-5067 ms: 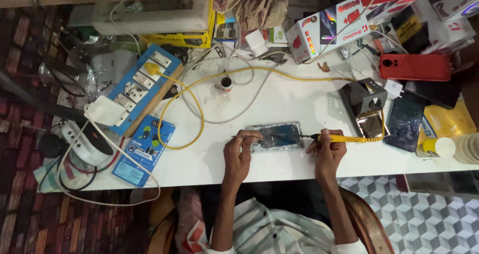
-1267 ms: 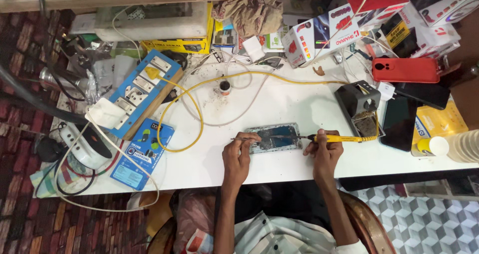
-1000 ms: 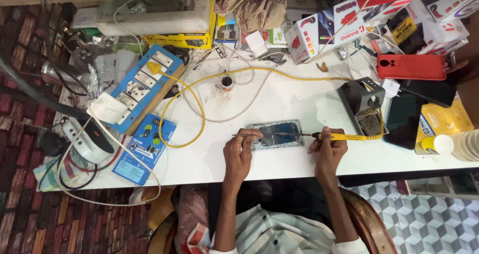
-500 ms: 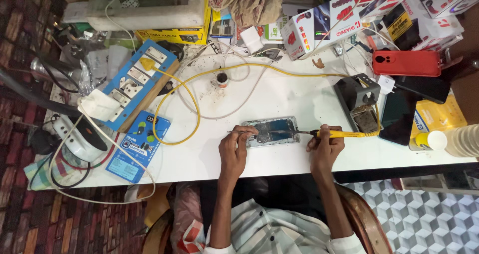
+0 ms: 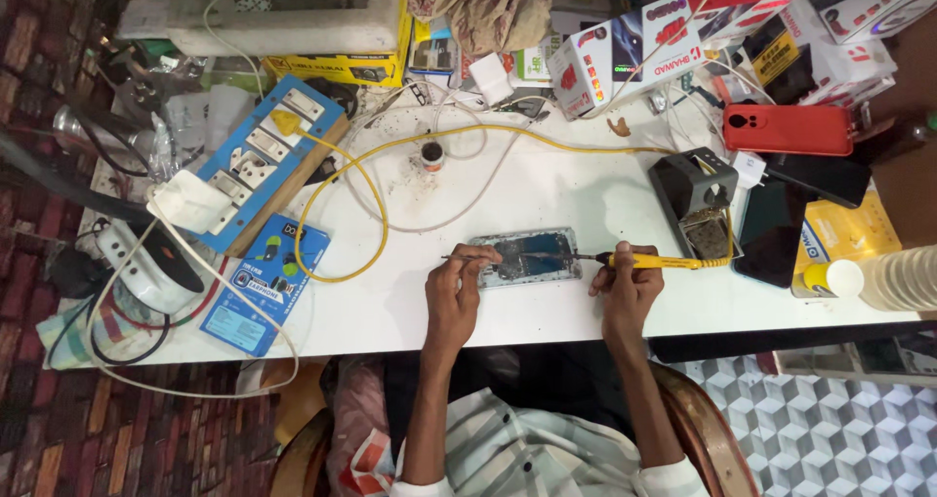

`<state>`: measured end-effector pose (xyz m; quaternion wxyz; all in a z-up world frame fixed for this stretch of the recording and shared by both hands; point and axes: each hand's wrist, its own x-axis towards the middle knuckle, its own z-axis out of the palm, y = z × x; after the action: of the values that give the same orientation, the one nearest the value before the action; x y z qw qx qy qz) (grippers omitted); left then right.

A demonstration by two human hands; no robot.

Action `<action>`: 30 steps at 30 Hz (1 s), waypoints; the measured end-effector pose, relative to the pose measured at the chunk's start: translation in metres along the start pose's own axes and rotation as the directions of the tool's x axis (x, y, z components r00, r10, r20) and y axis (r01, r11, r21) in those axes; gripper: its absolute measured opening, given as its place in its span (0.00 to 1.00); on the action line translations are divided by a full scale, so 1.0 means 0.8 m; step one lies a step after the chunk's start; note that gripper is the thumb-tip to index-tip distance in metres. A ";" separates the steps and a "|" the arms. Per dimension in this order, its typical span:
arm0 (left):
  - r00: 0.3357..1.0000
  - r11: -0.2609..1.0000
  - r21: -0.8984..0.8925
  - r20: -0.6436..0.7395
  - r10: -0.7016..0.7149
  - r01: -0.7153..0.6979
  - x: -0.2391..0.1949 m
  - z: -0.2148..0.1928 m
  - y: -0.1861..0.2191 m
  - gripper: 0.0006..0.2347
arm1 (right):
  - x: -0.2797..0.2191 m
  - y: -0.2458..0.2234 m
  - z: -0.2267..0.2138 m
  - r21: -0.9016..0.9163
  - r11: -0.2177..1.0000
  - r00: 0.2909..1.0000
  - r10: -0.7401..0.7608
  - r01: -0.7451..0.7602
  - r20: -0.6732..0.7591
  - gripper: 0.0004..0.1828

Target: The person uses a soldering iron and tweezers to work on a small electronic component on a cluttered workbench. They repeatedly apply heat and adjust the component with tweezers throughout the clip.

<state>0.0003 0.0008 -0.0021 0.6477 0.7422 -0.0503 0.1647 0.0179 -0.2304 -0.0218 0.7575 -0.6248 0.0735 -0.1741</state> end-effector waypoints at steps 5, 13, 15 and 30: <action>1.000 1.000 -0.010 0.015 -0.026 0.026 -0.001 0.000 -0.006 0.08 | -0.002 0.004 -0.005 0.047 0.999 0.999 0.020 -0.019 -0.025 0.13; 0.999 1.000 -0.013 0.024 -0.025 0.025 -0.004 -0.002 -0.005 0.09 | -0.003 0.006 -0.007 0.015 1.000 1.000 0.020 -0.019 -0.012 0.13; 0.997 0.996 0.048 0.022 -0.078 0.077 -0.001 -0.002 -0.004 0.09 | 0.000 0.006 -0.006 0.013 1.000 1.000 0.005 -0.005 -0.017 0.14; 0.991 0.991 0.042 0.027 -0.128 0.127 -0.001 -0.001 0.001 0.08 | 0.003 0.020 -0.014 0.159 0.987 0.993 0.036 -0.018 -0.109 0.12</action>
<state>-0.0005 0.0011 -0.0015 0.6411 0.7590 -0.0090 0.1129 0.0193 -0.2392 -0.0395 0.8016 -0.5512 0.1100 -0.2036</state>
